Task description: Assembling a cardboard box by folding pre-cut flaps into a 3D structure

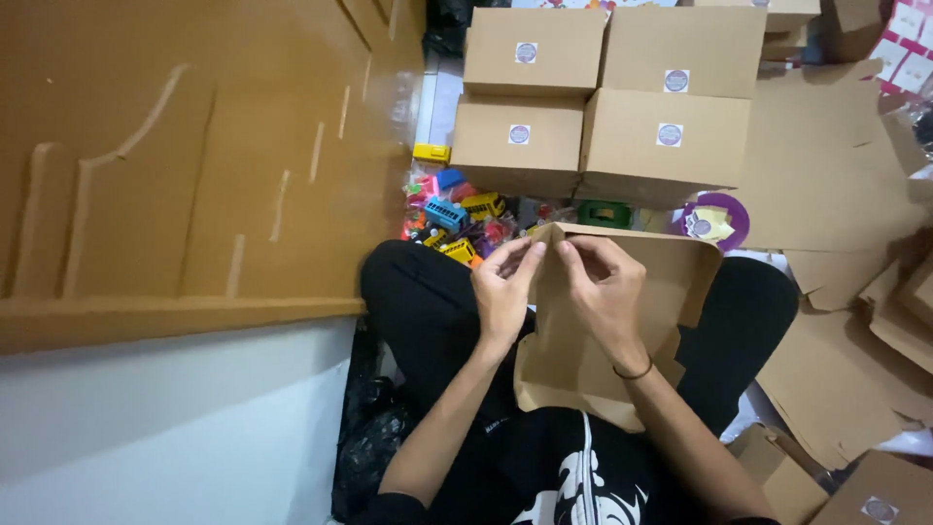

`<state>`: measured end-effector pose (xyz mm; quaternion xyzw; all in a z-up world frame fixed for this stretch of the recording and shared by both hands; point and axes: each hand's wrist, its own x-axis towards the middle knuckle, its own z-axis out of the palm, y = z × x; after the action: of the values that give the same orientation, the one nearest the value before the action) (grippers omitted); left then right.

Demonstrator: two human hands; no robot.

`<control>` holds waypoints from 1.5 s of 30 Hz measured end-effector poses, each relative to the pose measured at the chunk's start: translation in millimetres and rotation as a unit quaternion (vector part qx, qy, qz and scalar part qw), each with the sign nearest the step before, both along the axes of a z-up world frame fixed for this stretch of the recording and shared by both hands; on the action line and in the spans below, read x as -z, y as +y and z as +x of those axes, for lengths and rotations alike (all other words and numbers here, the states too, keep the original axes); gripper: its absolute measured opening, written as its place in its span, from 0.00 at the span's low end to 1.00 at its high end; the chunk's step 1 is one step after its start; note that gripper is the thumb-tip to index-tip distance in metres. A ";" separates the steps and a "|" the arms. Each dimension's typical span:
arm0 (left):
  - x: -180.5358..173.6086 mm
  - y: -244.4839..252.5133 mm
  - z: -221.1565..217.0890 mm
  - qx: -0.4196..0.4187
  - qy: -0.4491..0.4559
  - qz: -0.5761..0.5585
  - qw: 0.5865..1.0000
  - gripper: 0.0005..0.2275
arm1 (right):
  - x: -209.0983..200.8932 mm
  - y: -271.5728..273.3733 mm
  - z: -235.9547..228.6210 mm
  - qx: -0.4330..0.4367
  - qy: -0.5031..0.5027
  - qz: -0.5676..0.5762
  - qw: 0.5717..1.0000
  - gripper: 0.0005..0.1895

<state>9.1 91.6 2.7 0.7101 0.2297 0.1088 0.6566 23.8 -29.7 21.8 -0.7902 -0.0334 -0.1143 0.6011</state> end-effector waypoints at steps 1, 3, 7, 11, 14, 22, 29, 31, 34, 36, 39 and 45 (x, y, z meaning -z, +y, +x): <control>-0.3 0.1 0.5 -0.005 0.005 -0.027 1.000 0.13 | 2.7 0.6 -0.5 -0.002 -0.013 -0.002 1.000 0.02; 6.4 -1.7 2.0 -0.008 0.011 -0.057 0.998 0.13 | 7.4 -1.1 -1.1 -0.003 -0.026 -0.008 1.000 0.01; 18.7 -4.7 1.7 0.001 -0.008 -0.088 0.996 0.13 | 12.6 -4.1 -3.4 -0.009 -0.017 0.010 1.000 0.03; 7.6 -1.5 0.3 0.043 -0.031 -0.069 0.996 0.09 | 13.1 -8.0 -4.8 -0.025 0.045 0.074 0.996 0.04; 7.5 -4.9 1.7 0.068 -0.060 -0.050 0.995 0.08 | 11.6 -9.4 -4.0 -0.028 0.084 0.113 0.990 0.05; 6.5 0.0 0.1 0.107 -0.083 -0.030 0.990 0.08 | 22.8 -11.0 -1.2 -0.021 0.111 0.124 0.986 0.04; 5.6 -0.9 0.1 0.089 -0.112 -0.013 0.990 0.07 | 28.8 -15.0 -0.6 -0.022 0.103 0.101 0.989 0.03; 6.4 -0.8 -0.6 0.093 -0.110 -0.016 0.989 0.07 | 26.9 -14.7 -2.3 -0.019 0.097 0.102 0.990 0.04; 1.8 2.9 0.1 0.103 -0.110 0.004 0.989 0.07 | 23.8 -14.7 -3.3 -0.019 0.091 0.107 0.990 0.03; 1.7 6.1 0.5 0.107 -0.111 0.027 0.988 0.07 | 21.3 -15.0 -4.2 -0.023 0.092 0.111 0.989 0.03; 5.9 9.0 1.8 0.107 -0.115 0.042 0.987 0.06 | 21.7 -17.2 -3.4 -0.036 0.091 0.103 0.990 0.05; -10.6 10.2 -0.7 0.121 -0.116 0.084 0.982 0.05 | 24.9 -20.5 -5.5 -0.030 0.107 0.115 0.987 0.02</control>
<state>8.3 101.8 13.3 0.7679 0.0548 0.1294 0.6249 18.3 -50.2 -3.1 -0.7221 0.0207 -0.0146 0.6913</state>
